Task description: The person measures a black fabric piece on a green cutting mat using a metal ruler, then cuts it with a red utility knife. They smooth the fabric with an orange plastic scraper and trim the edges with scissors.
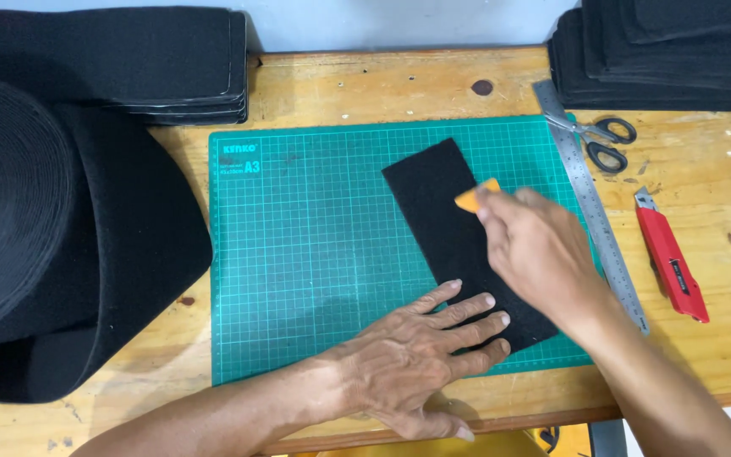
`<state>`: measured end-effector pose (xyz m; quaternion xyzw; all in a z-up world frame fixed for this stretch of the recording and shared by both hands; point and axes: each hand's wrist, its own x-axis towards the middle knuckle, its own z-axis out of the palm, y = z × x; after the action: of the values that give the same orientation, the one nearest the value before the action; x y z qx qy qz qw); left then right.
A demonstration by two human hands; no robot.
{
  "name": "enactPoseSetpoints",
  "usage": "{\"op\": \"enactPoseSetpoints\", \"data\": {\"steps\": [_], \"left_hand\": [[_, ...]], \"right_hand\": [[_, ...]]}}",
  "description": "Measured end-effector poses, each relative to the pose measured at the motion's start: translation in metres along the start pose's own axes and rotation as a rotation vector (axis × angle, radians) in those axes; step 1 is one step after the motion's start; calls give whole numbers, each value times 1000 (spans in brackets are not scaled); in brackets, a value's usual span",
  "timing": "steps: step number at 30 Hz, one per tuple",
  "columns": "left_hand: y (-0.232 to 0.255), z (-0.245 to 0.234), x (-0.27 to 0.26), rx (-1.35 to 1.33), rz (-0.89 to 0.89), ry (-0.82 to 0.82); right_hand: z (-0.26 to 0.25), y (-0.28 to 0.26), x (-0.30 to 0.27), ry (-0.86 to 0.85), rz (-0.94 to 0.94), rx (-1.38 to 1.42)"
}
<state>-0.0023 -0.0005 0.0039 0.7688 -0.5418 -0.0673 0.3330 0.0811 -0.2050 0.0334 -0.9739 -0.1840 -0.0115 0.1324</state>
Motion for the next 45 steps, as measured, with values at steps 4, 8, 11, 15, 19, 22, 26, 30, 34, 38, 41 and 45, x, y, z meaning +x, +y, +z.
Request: {"op": "enactPoseSetpoints", "data": {"steps": [4,8,11,15,19,22,26,30,34,38,41,45], "left_hand": [[0,-3,0,-5,0,-4],[0,0,0,5,-5,-2],[0,1,-1,20,1,2],[-6,2,-5,38,41,16],[-14,-19,1,57,21,125],[-25,-31,3,233,-78,260],[-23,-30,1,484,-304,85],[1,-15,7,697,-361,73],[20,-15,10,697,-381,106],[24,-14,9,575,-407,252],[12,-14,5,542,-543,280],[-1,-23,-1,664,-685,206]], "right_hand": [[8,1,47,64,-72,16],[19,3,88,68,-79,68],[23,10,106,99,-115,176],[5,8,91,32,88,313],[-15,19,48,-4,172,263],[-23,29,17,41,122,182],[-34,28,-16,39,218,195],[-28,34,-37,158,86,201],[-30,26,-52,156,89,169],[-22,19,-68,177,89,132],[-15,15,-73,126,193,66],[13,32,-73,184,283,-70]]}}
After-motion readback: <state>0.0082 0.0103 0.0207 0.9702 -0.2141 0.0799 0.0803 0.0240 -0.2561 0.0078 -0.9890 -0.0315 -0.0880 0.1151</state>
